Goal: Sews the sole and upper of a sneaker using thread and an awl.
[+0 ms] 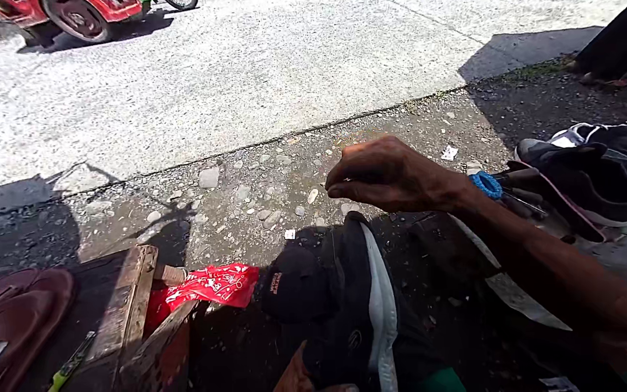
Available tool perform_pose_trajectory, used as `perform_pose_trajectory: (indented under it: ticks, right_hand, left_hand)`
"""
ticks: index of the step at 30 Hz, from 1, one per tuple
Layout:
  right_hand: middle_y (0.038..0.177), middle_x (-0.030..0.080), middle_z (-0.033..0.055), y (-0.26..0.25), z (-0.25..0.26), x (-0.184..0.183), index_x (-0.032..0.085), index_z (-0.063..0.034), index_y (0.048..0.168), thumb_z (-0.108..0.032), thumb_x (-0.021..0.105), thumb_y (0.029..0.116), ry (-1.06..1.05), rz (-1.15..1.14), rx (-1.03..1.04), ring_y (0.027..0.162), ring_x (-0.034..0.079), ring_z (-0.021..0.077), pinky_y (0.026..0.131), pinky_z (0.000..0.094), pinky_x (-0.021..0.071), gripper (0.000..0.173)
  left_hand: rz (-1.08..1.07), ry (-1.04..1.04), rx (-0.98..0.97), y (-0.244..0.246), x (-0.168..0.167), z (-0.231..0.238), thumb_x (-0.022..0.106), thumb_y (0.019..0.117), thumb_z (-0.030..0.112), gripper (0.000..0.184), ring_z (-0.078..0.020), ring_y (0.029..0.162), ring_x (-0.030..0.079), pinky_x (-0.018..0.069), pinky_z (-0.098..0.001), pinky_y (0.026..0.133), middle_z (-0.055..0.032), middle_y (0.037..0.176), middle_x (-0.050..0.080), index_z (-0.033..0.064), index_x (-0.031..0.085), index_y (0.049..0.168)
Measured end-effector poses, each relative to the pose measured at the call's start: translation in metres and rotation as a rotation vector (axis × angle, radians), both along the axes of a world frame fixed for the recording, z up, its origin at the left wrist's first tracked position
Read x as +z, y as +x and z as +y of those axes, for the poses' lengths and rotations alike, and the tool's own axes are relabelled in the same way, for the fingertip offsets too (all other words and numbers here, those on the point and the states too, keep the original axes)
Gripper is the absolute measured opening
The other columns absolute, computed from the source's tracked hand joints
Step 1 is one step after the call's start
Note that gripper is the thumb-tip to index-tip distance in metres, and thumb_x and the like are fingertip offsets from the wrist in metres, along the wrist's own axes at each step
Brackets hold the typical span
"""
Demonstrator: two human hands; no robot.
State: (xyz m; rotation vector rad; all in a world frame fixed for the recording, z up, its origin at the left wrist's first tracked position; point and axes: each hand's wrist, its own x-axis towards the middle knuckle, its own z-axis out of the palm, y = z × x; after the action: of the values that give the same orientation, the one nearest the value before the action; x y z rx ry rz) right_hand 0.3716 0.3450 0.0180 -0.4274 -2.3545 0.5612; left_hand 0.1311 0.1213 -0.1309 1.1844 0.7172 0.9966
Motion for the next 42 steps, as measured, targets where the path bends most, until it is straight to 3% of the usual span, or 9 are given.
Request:
perform_pose_trajectory:
  ticks: [10,15,24,27,30,34,36,40,42]
  right_hand:
    - [0.084,0.070,0.0056,0.003,-0.070,-0.068,0.072,0.0021,0.104,-0.016,0.062,0.1036,-0.259,0.237,-0.072,0.068,0.058,0.0004,0.062,0.0154,0.0488,0.021]
    - [0.084,0.069,0.0060,-0.002,-0.146,-0.115,0.072,0.0008,0.104,-0.017,0.059,0.1041,-0.342,0.349,-0.201,0.073,0.062,0.0017,0.066,0.0144,0.0518,0.022]
    - [0.072,0.070,-0.0027,0.006,-0.240,-0.167,0.074,-0.0114,0.109,-0.031,0.061,0.1043,-1.262,0.650,-0.063,0.054,0.059,-0.0016,0.049,0.0148,0.0496,0.024]
    - [0.073,0.067,-0.0065,0.036,-0.221,-0.162,0.075,-0.0147,0.107,-0.034,0.063,0.1029,-1.152,0.629,-0.219,0.053,0.056,-0.0030,0.048,0.0143,0.0491,0.023]
    - [0.078,0.065,-0.0086,0.103,-0.175,-0.151,0.073,-0.0145,0.102,-0.030,0.060,0.1023,-0.730,0.380,-0.830,0.053,0.052,-0.0020,0.047,0.0157,0.0463,0.020]
    - [0.085,0.069,0.0246,0.181,-0.136,-0.170,0.073,-0.0017,0.102,-0.024,0.058,0.1018,-0.477,-0.523,-1.286,0.081,0.067,0.0458,0.070,0.0677,0.0479,0.027]
    - [0.109,0.070,0.0293,0.170,-0.130,-0.164,0.071,-0.0022,0.122,-0.023,0.058,0.1033,-0.536,-0.631,-1.199,0.101,0.066,0.0521,0.082,0.0741,0.0465,0.031]
    - [0.135,0.067,0.0084,0.055,-0.138,-0.154,0.067,-0.0058,0.134,-0.035,0.058,0.1036,-0.548,0.123,-0.554,0.110,0.066,0.0076,0.088,0.0245,0.0564,0.043]
    - [0.135,0.065,0.0070,-0.006,-0.149,-0.157,0.061,0.0001,0.138,-0.041,0.068,0.0984,-0.774,0.368,-0.123,0.098,0.060,-0.0029,0.081,0.0149,0.0500,0.057]
  left_hand:
    - [-0.225,0.029,0.130,-0.029,-0.022,-0.014,0.080,0.0869,0.012,0.055,-0.0018,0.114,0.067,0.0539,-0.0248,0.102,0.0095,0.126,0.072,0.0296,0.064,0.137]
    - [-0.320,0.011,0.378,-0.011,-0.012,0.023,0.083,0.0810,0.012,0.045,-0.0068,0.103,0.072,0.0595,-0.0278,0.093,0.0021,0.113,0.076,0.0208,0.071,0.124]
    - [-0.304,-0.124,0.555,0.022,-0.004,0.074,0.081,0.0784,0.004,0.035,-0.0146,0.089,0.075,0.0631,-0.0339,0.083,-0.0080,0.097,0.076,0.0041,0.065,0.110]
    - [-0.264,-0.076,0.512,0.017,-0.003,0.074,0.081,0.0792,0.004,0.035,-0.0138,0.091,0.075,0.0630,-0.0329,0.084,-0.0071,0.099,0.077,0.0057,0.065,0.111]
    - [-0.264,-0.027,0.391,-0.010,0.009,0.061,0.081,0.0786,0.008,0.034,-0.0092,0.093,0.074,0.0622,-0.0279,0.084,-0.0021,0.102,0.078,0.0144,0.073,0.111]
    - [-0.267,0.102,0.321,-0.034,0.037,0.046,0.077,0.0833,0.008,0.037,-0.0072,0.102,0.072,0.0595,-0.0252,0.091,0.0004,0.111,0.077,0.0172,0.073,0.119]
    - [-0.198,0.170,0.376,-0.034,0.053,0.043,0.077,0.0843,0.008,0.038,-0.0068,0.103,0.072,0.0592,-0.0251,0.092,0.0015,0.113,0.076,0.0184,0.072,0.120]
    - [-0.140,0.273,0.454,-0.018,0.073,0.055,0.076,0.0865,0.006,0.033,-0.0081,0.101,0.073,0.0603,-0.0269,0.091,0.0009,0.109,0.077,0.0178,0.072,0.117]
    - [-0.150,0.298,0.502,-0.007,0.080,0.065,0.076,0.0864,0.006,0.030,-0.0098,0.099,0.073,0.0608,-0.0288,0.090,-0.0011,0.106,0.077,0.0149,0.071,0.114]
